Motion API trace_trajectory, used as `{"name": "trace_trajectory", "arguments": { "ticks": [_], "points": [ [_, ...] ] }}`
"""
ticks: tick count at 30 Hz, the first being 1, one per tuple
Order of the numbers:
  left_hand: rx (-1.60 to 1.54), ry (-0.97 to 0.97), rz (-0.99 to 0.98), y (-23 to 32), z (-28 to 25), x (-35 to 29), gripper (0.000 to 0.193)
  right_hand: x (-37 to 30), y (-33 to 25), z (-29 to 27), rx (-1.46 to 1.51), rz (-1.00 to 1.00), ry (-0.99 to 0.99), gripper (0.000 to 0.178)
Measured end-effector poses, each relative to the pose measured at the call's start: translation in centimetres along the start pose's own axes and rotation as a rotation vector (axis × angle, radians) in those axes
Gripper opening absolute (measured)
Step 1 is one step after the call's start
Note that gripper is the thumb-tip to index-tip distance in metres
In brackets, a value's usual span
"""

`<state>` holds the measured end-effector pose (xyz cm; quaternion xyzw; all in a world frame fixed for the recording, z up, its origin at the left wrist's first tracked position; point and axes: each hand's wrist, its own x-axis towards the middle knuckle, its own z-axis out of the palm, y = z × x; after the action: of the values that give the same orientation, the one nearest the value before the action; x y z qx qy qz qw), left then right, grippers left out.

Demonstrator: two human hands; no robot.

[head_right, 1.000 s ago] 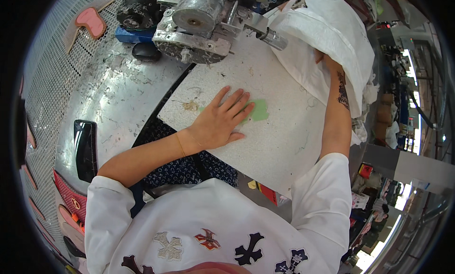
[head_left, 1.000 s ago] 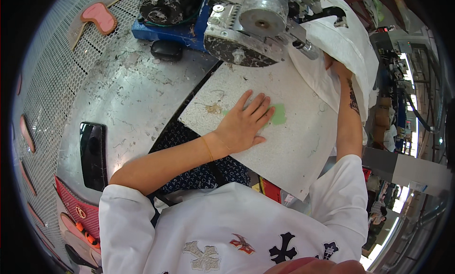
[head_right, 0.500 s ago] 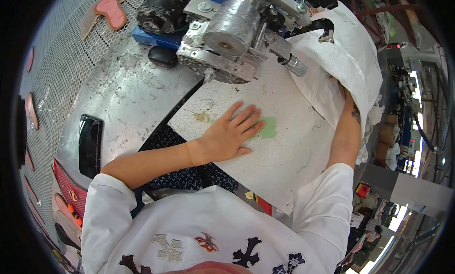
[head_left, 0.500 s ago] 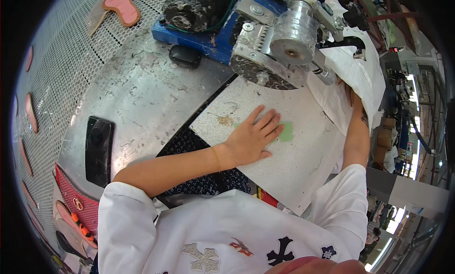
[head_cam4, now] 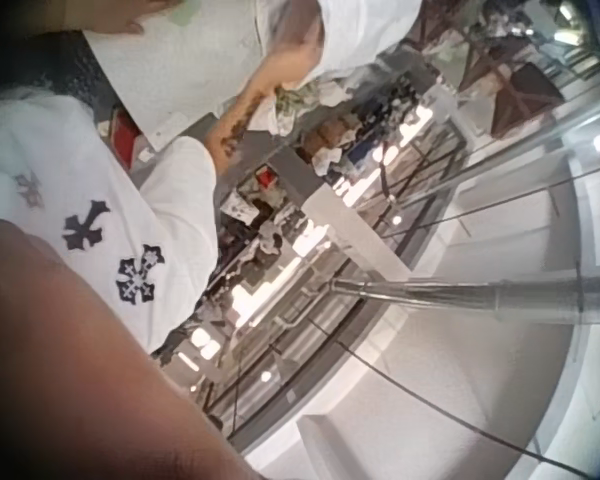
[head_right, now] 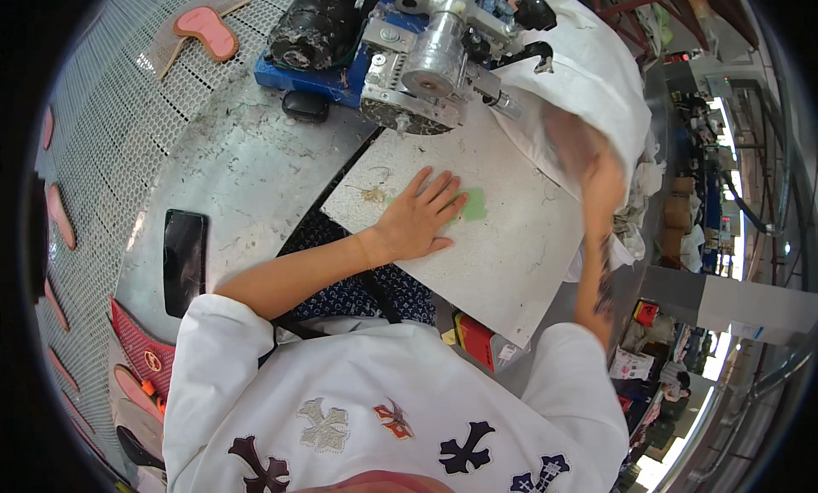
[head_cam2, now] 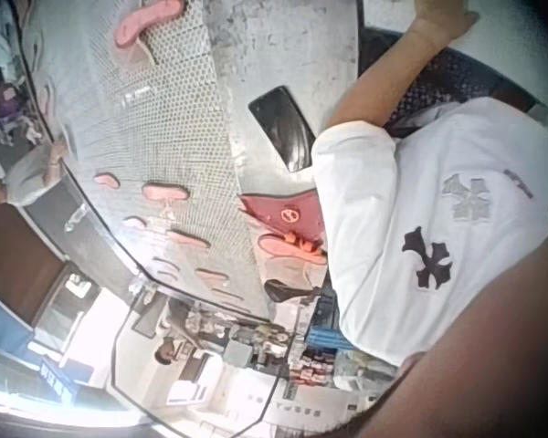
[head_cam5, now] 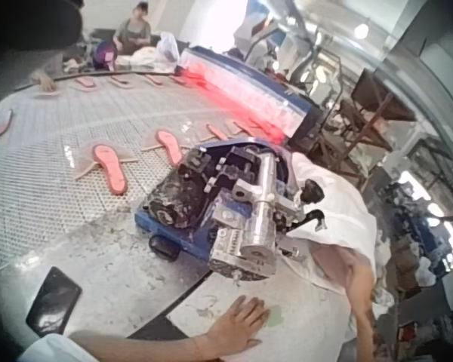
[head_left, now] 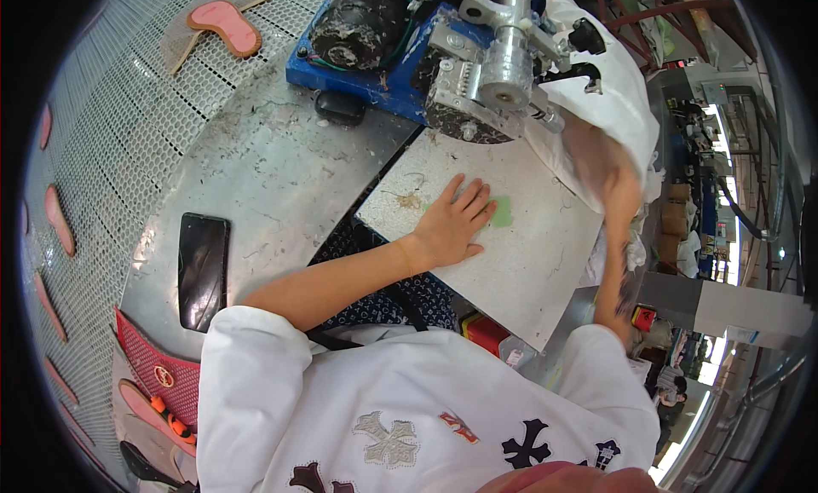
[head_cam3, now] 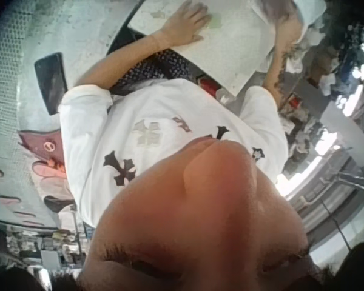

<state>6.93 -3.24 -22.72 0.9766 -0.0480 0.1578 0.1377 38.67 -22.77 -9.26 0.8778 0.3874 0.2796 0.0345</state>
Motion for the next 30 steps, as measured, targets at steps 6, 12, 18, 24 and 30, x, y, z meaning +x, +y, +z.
{"name": "trace_trajectory", "arguments": {
  "ticks": [6, 12, 18, 24, 30],
  "points": [
    [-0.026, -0.023, 0.003, 0.0, -1.3, -0.1, 0.077, -15.1, -13.1, -8.6, 0.137, -0.115, -0.144, 0.049],
    [-0.083, 0.004, -0.015, 0.3, -3.4, 0.7, 0.074, -17.1, -15.1, -13.0, 0.513, 0.172, -0.257, 0.055],
    [-0.245, 0.145, -0.025, 3.3, -7.7, -2.8, 0.077, -15.3, -16.2, -15.2, 0.459, 0.235, -0.089, 0.061],
    [-0.247, 0.124, 0.026, 5.6, -8.7, -3.4, 0.081, -15.4, -16.4, -16.2, 0.340, 0.336, -0.218, 0.059],
    [-0.228, 0.115, -0.006, 7.1, -9.6, -2.7, 0.077, -13.4, -14.9, -18.3, 0.474, 0.409, -0.181, 0.065]
  ]
}}
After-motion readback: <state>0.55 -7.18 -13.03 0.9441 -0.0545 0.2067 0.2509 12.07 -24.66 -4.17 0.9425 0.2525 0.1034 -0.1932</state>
